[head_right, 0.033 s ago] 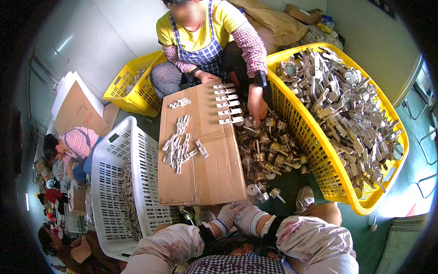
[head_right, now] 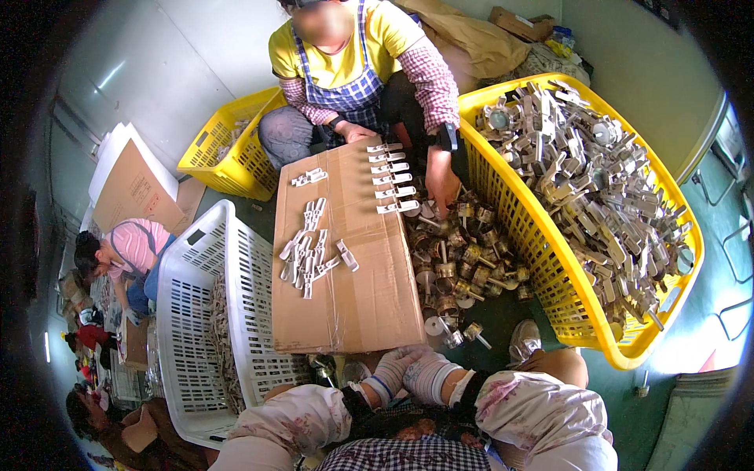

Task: Assembling and sorting small metal hinge components on a factory floor.

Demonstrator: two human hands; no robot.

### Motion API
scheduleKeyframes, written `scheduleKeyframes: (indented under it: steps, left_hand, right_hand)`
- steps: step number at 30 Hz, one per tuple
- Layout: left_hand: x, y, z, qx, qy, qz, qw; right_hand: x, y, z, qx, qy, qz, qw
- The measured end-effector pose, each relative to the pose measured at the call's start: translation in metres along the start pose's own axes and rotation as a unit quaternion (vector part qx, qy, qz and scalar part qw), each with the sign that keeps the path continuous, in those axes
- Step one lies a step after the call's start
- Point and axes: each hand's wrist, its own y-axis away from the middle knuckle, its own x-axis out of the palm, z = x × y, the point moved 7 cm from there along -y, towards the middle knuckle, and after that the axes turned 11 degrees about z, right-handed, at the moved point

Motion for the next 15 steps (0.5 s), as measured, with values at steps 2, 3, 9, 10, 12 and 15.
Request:
scheduleKeyframes:
  steps: [2, 3, 9, 10, 12, 15]
  left_hand:
    - [0.003, 0.001, 0.0, -0.014, 0.01, 0.006, 1.0]
    - [0.003, 0.001, 0.0, -0.014, 0.01, 0.006, 1.0]
    - [0.003, 0.0, 0.001, -0.012, 0.021, 0.012, 1.0]
    - [0.001, -0.001, 0.003, -0.006, 0.016, 0.015, 1.0]
    - [0.0, -0.002, 0.003, 0.0, 0.011, 0.017, 1.0]
    - [0.0, -0.001, 0.003, -0.006, 0.012, 0.016, 1.0]
  right_hand:
    - [0.011, -0.007, -0.009, 0.023, 0.002, 0.005, 1.0]
    - [0.012, -0.005, -0.01, 0.023, 0.002, 0.005, 1.0]
    - [-0.001, 0.001, -0.001, -0.047, 0.01, -0.1, 0.994]
    - [-0.001, -0.001, -0.001, -0.031, 0.006, -0.062, 0.998]
    - [0.003, -0.003, -0.002, -0.015, 0.003, -0.023, 1.0]
    - [0.005, -0.004, -0.004, -0.014, 0.0, -0.033, 0.999]
